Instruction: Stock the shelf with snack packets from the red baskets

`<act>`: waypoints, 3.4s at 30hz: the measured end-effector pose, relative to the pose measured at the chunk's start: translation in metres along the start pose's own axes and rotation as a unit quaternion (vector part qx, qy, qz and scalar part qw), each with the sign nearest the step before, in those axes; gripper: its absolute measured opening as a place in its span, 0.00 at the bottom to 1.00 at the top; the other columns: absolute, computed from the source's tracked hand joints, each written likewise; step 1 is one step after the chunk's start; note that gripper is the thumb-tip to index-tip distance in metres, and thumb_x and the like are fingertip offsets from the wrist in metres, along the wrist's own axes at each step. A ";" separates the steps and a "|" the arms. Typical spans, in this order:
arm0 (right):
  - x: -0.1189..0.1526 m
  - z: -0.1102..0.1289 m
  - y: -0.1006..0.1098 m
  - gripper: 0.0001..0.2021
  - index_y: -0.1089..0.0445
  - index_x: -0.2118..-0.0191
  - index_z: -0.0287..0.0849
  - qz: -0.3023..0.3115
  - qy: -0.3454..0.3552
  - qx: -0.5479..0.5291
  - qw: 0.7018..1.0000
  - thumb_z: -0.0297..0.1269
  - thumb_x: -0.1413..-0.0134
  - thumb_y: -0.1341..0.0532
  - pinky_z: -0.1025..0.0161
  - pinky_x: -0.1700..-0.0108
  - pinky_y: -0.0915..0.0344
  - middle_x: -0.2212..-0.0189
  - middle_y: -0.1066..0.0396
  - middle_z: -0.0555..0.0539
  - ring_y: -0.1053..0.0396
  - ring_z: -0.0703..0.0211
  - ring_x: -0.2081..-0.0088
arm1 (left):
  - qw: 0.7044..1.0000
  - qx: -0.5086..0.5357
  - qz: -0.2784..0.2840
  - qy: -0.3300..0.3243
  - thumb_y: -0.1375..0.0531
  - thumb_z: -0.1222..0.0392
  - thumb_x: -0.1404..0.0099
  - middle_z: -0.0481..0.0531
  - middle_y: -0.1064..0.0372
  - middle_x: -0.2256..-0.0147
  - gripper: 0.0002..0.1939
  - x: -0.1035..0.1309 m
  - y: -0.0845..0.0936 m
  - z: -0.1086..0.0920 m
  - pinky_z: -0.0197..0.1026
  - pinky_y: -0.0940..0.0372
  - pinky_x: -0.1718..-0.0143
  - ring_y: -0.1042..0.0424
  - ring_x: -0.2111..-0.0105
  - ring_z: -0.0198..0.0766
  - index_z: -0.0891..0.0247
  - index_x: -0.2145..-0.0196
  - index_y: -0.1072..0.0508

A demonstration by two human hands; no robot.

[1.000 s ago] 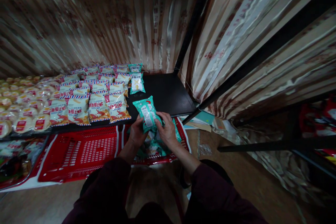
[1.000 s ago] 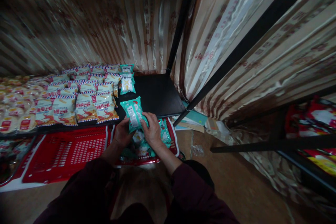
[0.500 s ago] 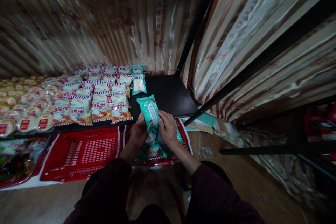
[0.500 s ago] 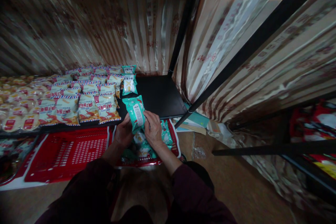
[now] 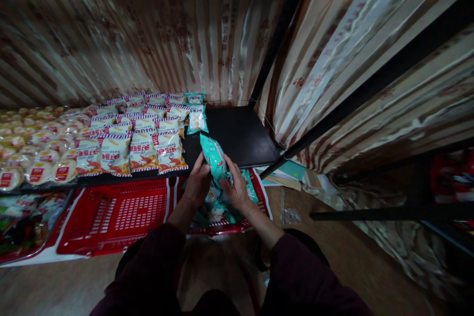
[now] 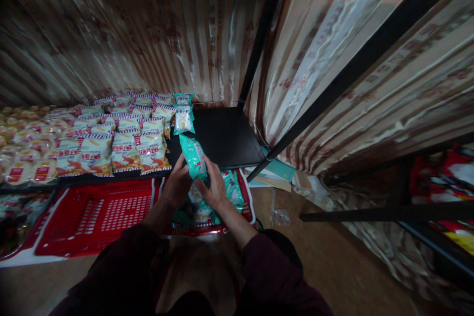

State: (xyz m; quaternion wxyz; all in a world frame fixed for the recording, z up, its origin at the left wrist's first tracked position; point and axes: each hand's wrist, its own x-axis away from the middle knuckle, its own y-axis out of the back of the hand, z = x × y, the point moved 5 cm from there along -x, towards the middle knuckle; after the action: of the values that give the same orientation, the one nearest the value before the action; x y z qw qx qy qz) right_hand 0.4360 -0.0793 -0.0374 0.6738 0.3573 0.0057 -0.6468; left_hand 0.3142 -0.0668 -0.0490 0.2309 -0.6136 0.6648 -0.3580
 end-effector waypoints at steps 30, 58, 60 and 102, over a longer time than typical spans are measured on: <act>0.000 -0.025 -0.015 0.23 0.37 0.44 0.40 -0.077 -0.177 -0.163 0.968 0.46 0.42 0.45 0.54 0.46 0.35 0.49 0.30 0.42 0.32 0.51 0.48 | 0.935 -0.296 -0.068 -0.184 0.40 0.62 0.43 0.55 0.42 0.43 0.26 -0.005 0.022 -0.014 0.41 0.38 0.48 0.38 0.45 0.44 0.57 0.45 0.33; -0.037 -0.068 -0.047 0.22 0.31 0.51 0.39 -0.077 -0.229 -0.184 0.953 0.50 0.44 0.45 0.57 0.59 0.30 0.59 0.25 0.44 0.28 0.54 0.62 | 0.796 -0.508 -0.140 -0.297 0.46 0.64 0.38 0.59 0.37 0.46 0.20 -0.023 0.019 -0.036 0.50 0.48 0.40 0.39 0.44 0.46 0.59 0.48 0.30; -0.044 -0.070 -0.047 0.21 0.30 0.51 0.40 -0.076 -0.224 -0.175 0.956 0.49 0.44 0.46 0.56 0.57 0.31 0.60 0.25 0.44 0.29 0.54 0.62 | 0.787 -0.525 -0.126 -0.298 0.48 0.64 0.36 0.60 0.39 0.44 0.21 -0.025 0.019 -0.035 0.50 0.50 0.39 0.41 0.42 0.45 0.60 0.46 0.32; -0.112 -0.053 -0.069 0.25 0.38 0.43 0.33 -0.055 -0.103 0.173 0.978 0.39 0.45 0.49 0.48 0.44 0.40 0.47 0.34 0.35 0.38 0.45 0.46 | 0.669 -0.682 -0.086 -0.281 0.56 0.70 0.36 0.63 0.59 0.34 0.26 -0.072 0.036 -0.032 0.55 0.56 0.35 0.64 0.34 0.47 0.71 0.40 0.40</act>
State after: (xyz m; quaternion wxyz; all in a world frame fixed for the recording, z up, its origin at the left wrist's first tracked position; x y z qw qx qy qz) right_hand 0.3811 0.0507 -0.0572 0.5624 0.3988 -0.1561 -0.7073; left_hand 0.2772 0.0099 -0.0659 -0.1079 -0.7259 0.5719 0.3665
